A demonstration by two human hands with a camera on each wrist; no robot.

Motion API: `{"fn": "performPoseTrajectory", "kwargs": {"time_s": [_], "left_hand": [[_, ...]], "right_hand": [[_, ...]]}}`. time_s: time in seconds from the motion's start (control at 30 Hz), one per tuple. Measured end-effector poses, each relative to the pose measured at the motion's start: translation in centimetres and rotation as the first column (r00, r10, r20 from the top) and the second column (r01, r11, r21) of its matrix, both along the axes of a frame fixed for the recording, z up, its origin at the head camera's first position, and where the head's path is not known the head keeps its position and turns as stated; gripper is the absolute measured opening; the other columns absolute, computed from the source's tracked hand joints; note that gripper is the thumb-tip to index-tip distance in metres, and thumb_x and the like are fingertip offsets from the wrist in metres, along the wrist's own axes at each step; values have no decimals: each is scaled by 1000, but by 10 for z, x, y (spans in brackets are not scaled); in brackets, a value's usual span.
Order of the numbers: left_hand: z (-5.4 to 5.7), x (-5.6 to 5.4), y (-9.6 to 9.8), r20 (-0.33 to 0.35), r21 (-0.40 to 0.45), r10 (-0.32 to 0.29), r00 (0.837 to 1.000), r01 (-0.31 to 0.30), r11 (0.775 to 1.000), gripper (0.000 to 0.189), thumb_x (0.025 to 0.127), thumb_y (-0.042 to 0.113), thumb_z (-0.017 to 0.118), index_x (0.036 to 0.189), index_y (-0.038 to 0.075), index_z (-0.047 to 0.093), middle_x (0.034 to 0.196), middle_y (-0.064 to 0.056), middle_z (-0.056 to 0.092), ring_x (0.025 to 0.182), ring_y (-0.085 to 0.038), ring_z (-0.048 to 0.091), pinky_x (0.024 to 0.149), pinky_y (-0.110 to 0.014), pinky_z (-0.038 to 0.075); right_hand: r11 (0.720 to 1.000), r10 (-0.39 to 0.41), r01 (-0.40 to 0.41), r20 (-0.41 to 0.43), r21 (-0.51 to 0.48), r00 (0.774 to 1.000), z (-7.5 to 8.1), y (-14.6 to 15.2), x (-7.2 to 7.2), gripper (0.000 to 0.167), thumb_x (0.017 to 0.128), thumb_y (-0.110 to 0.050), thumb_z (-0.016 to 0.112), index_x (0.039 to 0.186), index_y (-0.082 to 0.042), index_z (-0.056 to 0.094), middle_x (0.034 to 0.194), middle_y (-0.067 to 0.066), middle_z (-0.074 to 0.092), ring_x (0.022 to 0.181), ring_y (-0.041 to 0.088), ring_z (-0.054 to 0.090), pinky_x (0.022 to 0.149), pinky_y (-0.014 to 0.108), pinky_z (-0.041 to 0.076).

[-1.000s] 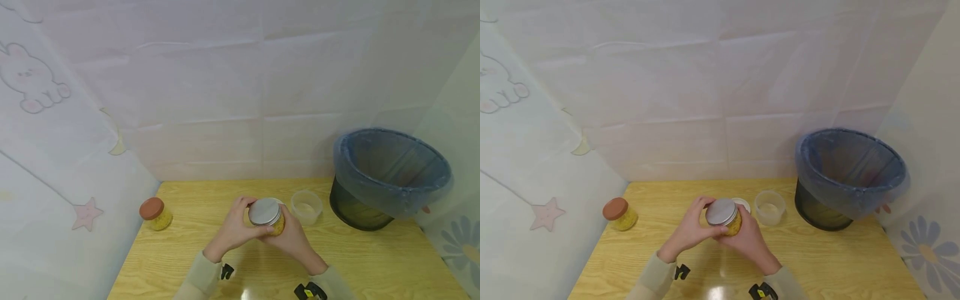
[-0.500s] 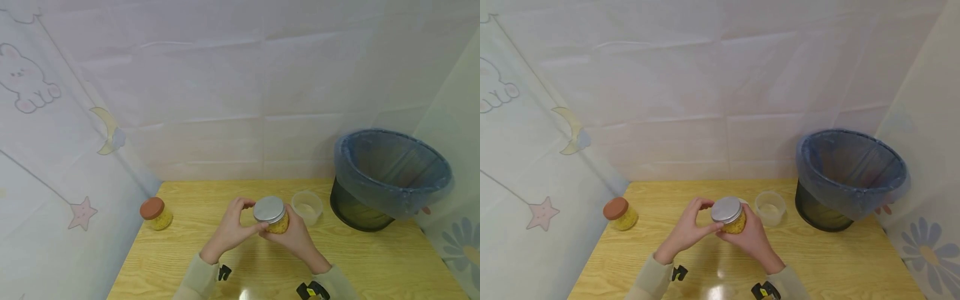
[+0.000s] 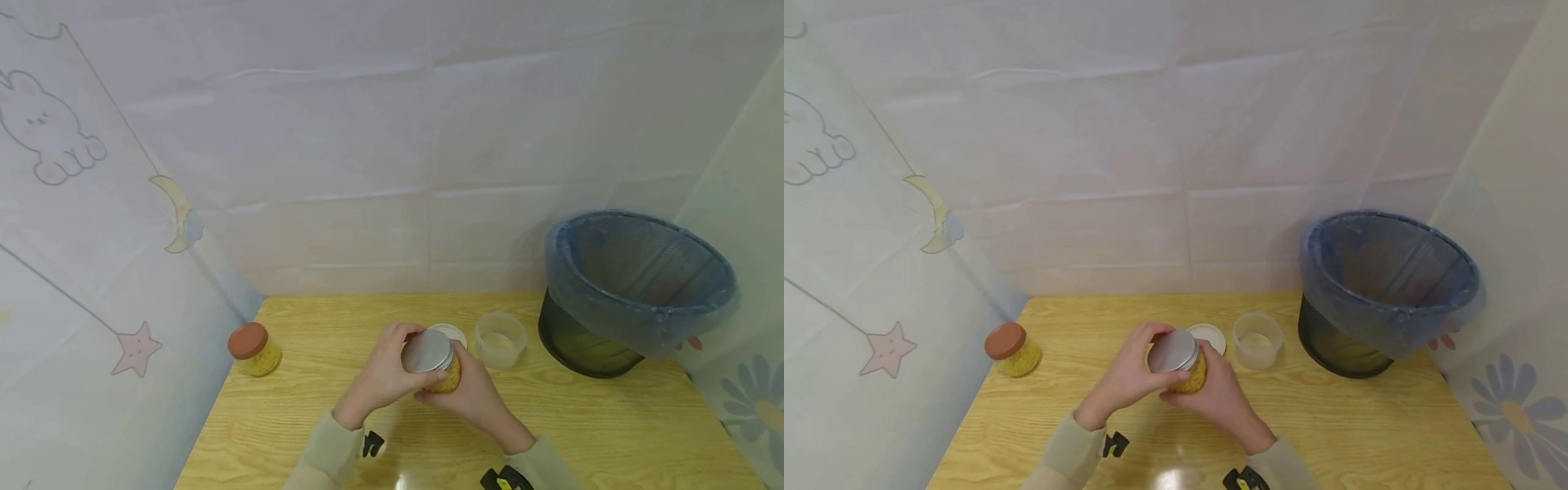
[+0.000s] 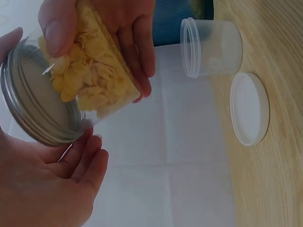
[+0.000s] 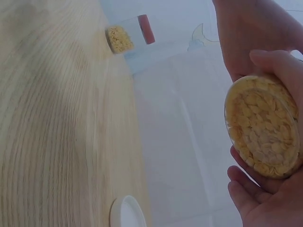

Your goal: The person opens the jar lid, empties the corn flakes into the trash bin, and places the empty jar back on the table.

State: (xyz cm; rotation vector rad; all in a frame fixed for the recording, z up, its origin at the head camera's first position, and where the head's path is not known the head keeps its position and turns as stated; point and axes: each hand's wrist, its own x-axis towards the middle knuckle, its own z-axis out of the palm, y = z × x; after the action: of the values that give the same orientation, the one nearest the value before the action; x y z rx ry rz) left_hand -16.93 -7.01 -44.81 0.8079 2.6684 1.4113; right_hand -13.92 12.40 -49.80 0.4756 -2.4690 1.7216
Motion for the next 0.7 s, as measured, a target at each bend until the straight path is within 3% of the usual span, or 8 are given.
{"fn": "performPoseTrajectory", "kwargs": {"time_s": [0.27,0.7], "left_hand": [[-1,0,5,-61,-3,-60,996,60,998,66,83,54,80,132,16,57,126,1,50,107,-17,51,81,-33,51],[-1,0,-4,-19,-44,-41,999,41,998,84,76,64,82,139,18,53,129,7,49,112,-14,51,90,-36,51]], "right_hand": [[998,49,-48,-9,43,999,3,-5,4,88,70,-40,96,142,-18,51,127,-6,64,111,15,63,91,39,53],[1000,-3,3,15,30,1000,2,2,0,86,67,-37,97,139,-22,53,123,-4,64,103,18,65,81,37,56]]}}
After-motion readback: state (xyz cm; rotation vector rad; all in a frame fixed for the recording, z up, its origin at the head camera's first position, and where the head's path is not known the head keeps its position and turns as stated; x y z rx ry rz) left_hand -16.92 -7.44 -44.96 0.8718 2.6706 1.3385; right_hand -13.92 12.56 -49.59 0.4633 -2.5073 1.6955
